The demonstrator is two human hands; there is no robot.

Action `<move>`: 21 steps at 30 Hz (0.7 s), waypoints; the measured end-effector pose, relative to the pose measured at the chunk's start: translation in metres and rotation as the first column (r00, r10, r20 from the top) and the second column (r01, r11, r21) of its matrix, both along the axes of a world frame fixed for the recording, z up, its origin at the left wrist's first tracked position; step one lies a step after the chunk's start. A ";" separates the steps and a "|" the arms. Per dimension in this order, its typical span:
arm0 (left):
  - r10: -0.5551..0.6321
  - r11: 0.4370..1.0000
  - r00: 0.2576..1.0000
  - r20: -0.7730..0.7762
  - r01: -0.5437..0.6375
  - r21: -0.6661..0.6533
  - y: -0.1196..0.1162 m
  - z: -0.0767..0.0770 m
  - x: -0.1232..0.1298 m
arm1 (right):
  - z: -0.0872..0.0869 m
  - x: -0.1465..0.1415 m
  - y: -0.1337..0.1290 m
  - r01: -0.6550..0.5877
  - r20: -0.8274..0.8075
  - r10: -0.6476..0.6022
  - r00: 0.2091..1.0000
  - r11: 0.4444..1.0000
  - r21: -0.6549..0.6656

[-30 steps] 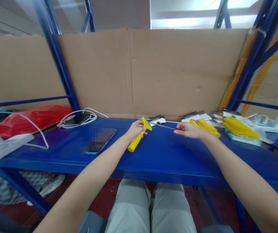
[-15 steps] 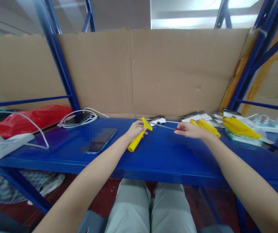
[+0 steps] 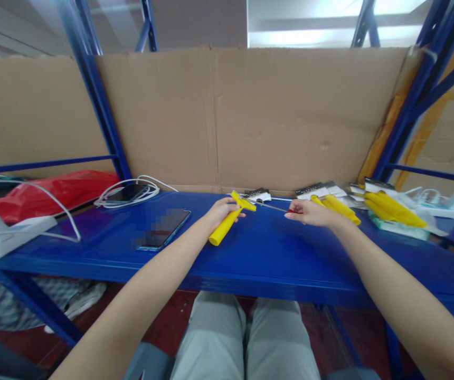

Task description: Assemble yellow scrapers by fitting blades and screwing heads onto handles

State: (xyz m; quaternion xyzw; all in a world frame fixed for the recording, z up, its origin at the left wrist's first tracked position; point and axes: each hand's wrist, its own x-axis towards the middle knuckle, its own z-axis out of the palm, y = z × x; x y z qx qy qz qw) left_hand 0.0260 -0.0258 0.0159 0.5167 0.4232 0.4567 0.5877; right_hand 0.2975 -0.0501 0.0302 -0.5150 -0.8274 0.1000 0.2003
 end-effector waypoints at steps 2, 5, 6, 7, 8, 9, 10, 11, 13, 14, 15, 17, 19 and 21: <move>0.001 1.000 1.000 0.021 -0.001 -0.010 0.000 0.001 0.000 | -0.001 0.000 0.000 -0.005 -0.005 0.005 1.000 1.000 0.001; 0.006 1.000 1.000 0.030 -0.005 -0.017 0.000 0.001 0.000 | -0.001 0.000 0.000 -0.002 -0.013 0.002 1.000 1.000 0.006; 0.007 1.000 1.000 0.030 -0.007 -0.019 0.001 0.001 0.000 | -0.001 0.000 0.001 0.000 -0.014 0.000 1.000 1.000 0.008; 0.008 1.000 1.000 0.029 -0.008 -0.021 0.001 0.000 0.000 | -0.001 0.000 0.001 0.002 -0.015 -0.002 1.000 1.000 0.013; 0.009 1.000 1.000 0.025 -0.008 -0.022 0.001 0.000 0.000 | -0.001 0.000 0.001 0.003 -0.016 -0.002 1.000 1.000 0.017; 0.009 1.000 1.000 0.021 -0.008 -0.024 0.002 0.000 0.000 | -0.001 0.001 0.001 0.001 -0.017 -0.001 1.000 1.000 0.020; 0.008 1.000 1.000 0.018 -0.008 -0.025 0.002 -0.001 0.000 | -0.001 0.002 0.002 -0.001 -0.018 0.001 1.000 1.000 0.021; 0.009 1.000 1.000 0.017 -0.008 -0.025 0.003 -0.001 0.000 | -0.001 0.002 0.002 -0.002 -0.020 0.003 1.000 1.000 0.021; 0.010 1.000 1.000 0.022 -0.009 -0.024 0.003 0.000 0.000 | -0.001 0.004 0.003 -0.006 -0.020 0.006 1.000 1.000 0.019; 0.012 1.000 1.000 0.026 -0.012 -0.022 0.003 0.000 0.000 | -0.002 0.005 0.003 -0.006 -0.018 0.006 1.000 1.000 0.020; 0.015 1.000 0.999 0.029 -0.014 -0.020 0.003 0.000 0.000 | -0.002 0.005 0.003 -0.003 -0.016 0.003 1.000 1.000 0.024; 0.019 1.000 0.999 0.031 -0.019 -0.015 0.003 0.000 0.000 | -0.001 0.006 0.003 0.004 -0.013 -0.004 1.000 1.000 0.031; 0.020 1.000 0.999 0.025 -0.020 -0.009 0.002 0.000 0.000 | -0.001 0.005 0.002 0.009 -0.017 -0.009 1.000 1.000 0.028; 0.018 1.000 1.000 0.014 -0.018 -0.005 0.002 -0.001 0.001 | 0.000 0.004 0.001 0.012 -0.027 -0.012 1.000 1.000 0.017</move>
